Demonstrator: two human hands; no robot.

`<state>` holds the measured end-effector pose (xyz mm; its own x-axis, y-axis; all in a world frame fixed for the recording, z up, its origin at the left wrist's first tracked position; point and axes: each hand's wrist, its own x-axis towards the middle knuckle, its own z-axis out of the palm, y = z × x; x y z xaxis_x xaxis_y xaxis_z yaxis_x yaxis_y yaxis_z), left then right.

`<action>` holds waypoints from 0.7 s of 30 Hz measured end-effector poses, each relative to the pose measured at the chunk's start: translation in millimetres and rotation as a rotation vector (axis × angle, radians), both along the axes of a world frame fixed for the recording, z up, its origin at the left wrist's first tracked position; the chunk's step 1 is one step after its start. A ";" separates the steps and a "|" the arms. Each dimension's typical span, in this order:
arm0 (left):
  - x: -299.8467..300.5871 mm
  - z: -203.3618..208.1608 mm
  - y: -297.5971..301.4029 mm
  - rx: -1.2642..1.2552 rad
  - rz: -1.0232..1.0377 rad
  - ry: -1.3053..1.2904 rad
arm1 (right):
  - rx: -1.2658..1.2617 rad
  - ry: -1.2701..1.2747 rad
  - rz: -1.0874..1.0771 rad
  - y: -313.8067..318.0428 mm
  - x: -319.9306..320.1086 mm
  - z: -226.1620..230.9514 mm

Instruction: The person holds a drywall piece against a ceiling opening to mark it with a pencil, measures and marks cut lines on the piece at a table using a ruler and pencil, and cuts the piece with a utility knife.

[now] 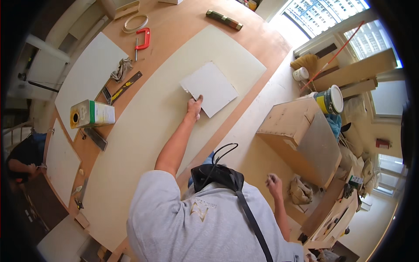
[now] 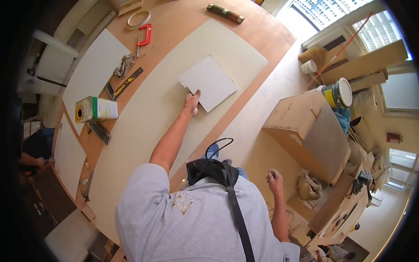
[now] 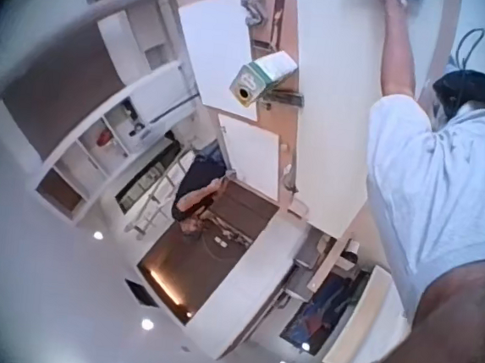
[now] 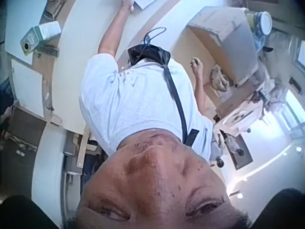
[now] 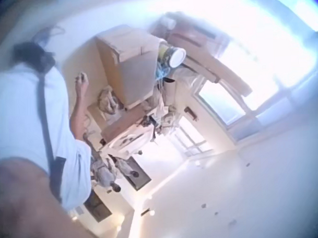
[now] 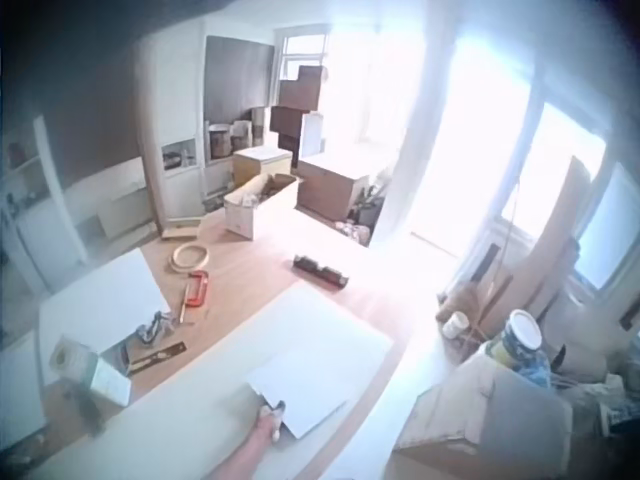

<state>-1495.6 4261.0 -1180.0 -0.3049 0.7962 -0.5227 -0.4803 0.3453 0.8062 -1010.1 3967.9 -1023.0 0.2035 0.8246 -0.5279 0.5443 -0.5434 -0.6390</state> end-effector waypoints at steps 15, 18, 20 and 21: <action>-106.6 64.9 95.4 -0.344 -0.791 0.516 | -0.047 -0.110 0.118 72.2 36.8 11.5; -212.2 30.0 76.0 -0.477 -0.117 1.175 | -0.061 -0.121 0.104 85.6 34.8 20.8; -281.1 18.1 55.7 -0.325 0.126 1.489 | -0.058 -0.157 0.145 87.5 36.8 28.4; -315.1 10.0 40.9 -0.361 0.182 1.616 | -0.049 -0.178 0.189 90.0 37.7 28.3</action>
